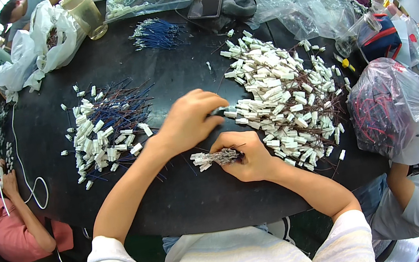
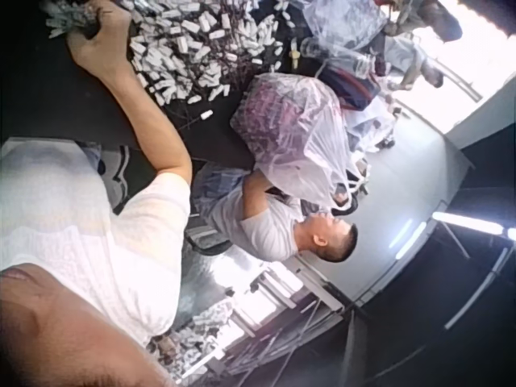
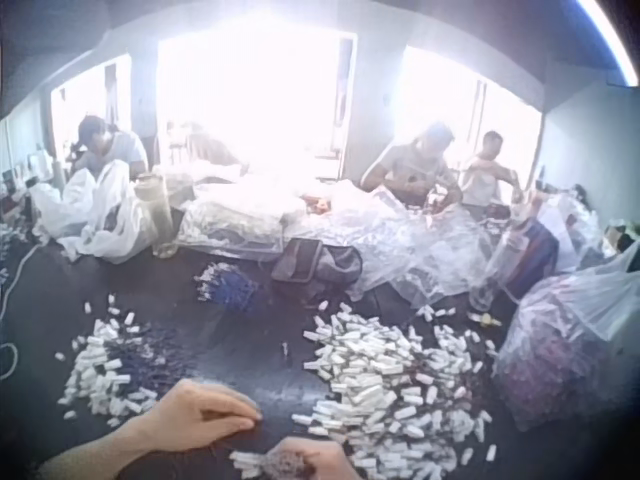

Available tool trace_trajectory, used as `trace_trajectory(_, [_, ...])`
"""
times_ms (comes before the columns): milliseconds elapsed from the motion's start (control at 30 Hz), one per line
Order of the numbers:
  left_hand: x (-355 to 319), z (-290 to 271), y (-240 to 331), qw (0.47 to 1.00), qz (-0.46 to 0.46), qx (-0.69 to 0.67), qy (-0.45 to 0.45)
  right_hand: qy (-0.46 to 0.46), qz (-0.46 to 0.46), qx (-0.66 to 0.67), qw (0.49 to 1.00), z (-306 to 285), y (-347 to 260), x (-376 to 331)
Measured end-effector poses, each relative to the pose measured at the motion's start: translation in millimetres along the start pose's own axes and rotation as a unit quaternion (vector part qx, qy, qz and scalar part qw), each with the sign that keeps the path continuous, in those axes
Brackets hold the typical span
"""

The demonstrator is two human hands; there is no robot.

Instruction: The person assembles wire harnesses by inserting wire terminals into plastic connector housings by hand and placing the completed connectors into a pile on the table.

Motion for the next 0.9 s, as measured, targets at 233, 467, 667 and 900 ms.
trace_trajectory(233, [-2,-1,3,0.99,-0.115,-0.072,0.047,0.067,0.15,0.202,0.966,1,9,3])
trace_trajectory(467, [-47,-22,23,0.939,-0.232,-0.217,0.131,0.062,0.233,0.296,0.924,-8,-8,10])
trace_trajectory(667, [-54,-23,25,0.932,-0.21,-0.249,0.159,0.051,0.222,0.268,0.936,-5,-6,10])
trace_trajectory(900, [-54,-22,23,0.943,-0.189,-0.224,0.156,0.039,0.208,0.2,0.957,-6,-1,9])
Point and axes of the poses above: each hand's wrist, its own x-axis towards the middle knuckle, its own z-axis out of the palm, y = z × x, the point moved 1 cm from there along x, towards the middle knuckle, and after that the axes turned 10 degrees about z, right-handed, at the moved point
